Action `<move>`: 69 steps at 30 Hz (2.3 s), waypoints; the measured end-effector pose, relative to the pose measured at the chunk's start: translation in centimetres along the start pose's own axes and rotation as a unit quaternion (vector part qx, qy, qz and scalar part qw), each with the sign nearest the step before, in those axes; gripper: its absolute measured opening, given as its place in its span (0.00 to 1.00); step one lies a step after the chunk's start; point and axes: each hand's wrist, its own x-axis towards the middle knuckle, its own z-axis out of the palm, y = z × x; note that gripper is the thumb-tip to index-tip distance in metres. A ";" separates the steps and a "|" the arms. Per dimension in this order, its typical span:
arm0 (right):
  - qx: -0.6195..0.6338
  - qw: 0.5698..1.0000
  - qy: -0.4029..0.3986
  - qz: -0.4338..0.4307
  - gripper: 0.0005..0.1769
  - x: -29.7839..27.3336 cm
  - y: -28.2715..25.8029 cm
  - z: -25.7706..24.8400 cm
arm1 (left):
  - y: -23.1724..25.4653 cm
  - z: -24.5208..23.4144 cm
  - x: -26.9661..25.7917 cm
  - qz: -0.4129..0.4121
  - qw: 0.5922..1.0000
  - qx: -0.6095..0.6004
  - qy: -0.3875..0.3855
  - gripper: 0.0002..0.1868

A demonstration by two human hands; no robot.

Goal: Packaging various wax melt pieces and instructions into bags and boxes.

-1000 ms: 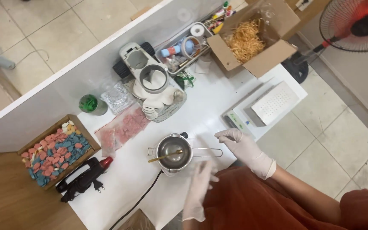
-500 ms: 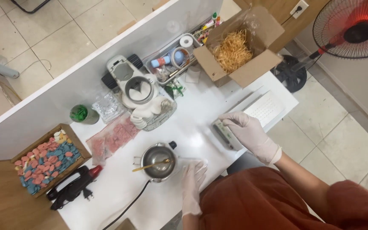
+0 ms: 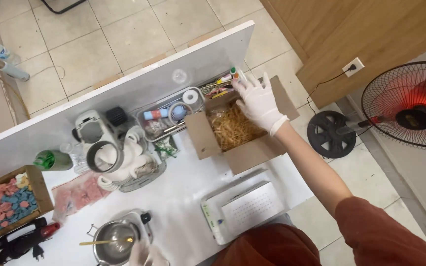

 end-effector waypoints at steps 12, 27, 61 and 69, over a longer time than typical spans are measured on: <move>0.116 0.961 -0.243 -0.056 0.28 -0.9 6.2 -0.4 | 40.8 27.9 -0.2 0.460 0.798 0.369 -0.127 0.30; 0.006 0.897 -0.407 -0.171 0.08 10.9 11.8 27.1 | 37.3 31.2 1.7 0.369 0.833 0.373 -0.177 0.31; 0.652 0.599 -0.335 0.322 0.04 11.7 8.7 15.8 | 39.8 26.5 -2.7 0.391 0.842 0.337 -0.154 0.27; 0.769 0.515 -0.322 0.197 0.04 7.5 0.9 1.2 | 35.7 17.0 -8.5 0.278 0.913 0.256 -0.155 0.25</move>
